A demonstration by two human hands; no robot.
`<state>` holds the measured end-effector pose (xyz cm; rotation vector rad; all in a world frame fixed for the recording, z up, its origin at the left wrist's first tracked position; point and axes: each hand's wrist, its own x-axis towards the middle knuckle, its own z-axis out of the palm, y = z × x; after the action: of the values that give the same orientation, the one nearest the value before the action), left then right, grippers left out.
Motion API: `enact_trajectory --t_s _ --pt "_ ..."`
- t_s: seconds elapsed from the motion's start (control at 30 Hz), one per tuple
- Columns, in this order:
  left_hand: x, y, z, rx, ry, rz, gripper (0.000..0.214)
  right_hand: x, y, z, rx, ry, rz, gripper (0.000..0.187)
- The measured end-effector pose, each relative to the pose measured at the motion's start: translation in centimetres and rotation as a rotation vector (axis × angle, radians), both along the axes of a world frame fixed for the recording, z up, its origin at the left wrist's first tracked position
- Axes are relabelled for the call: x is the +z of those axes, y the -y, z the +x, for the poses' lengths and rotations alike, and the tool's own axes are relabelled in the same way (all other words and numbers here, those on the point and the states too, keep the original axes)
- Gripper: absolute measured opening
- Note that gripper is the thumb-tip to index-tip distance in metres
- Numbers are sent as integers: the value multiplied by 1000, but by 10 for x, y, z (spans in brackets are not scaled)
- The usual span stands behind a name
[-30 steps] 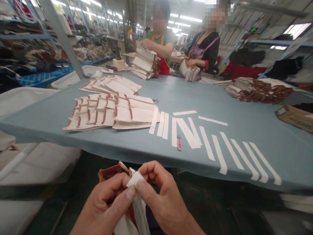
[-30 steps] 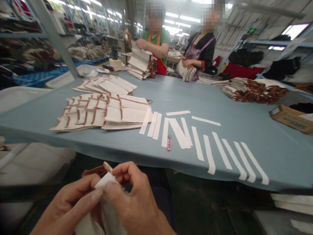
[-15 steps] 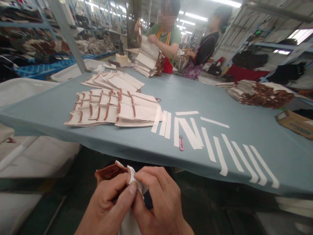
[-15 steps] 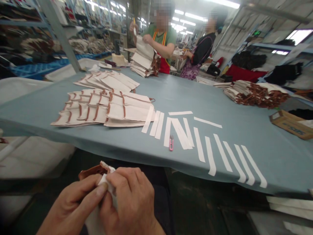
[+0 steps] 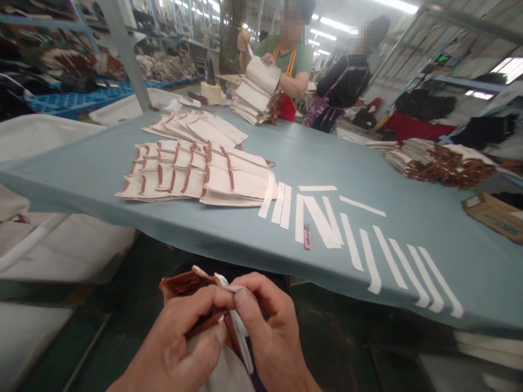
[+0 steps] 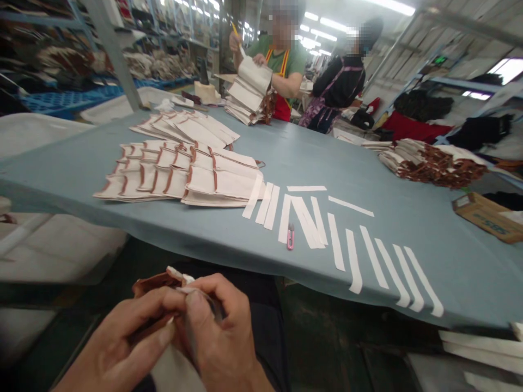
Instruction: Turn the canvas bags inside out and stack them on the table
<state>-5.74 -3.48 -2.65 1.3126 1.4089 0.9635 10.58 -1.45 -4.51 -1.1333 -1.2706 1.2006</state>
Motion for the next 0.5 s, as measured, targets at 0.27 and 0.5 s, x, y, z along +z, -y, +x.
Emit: enact_trajectory --t_s 0.27,0.5 --pt "-4 -3 -3 99 406 -412 52 -21 -3 4 -95 -58 -209 57" --pt "-20 6 -22 126 86 -326 51 -40 19 0 138 -188 -447 70"
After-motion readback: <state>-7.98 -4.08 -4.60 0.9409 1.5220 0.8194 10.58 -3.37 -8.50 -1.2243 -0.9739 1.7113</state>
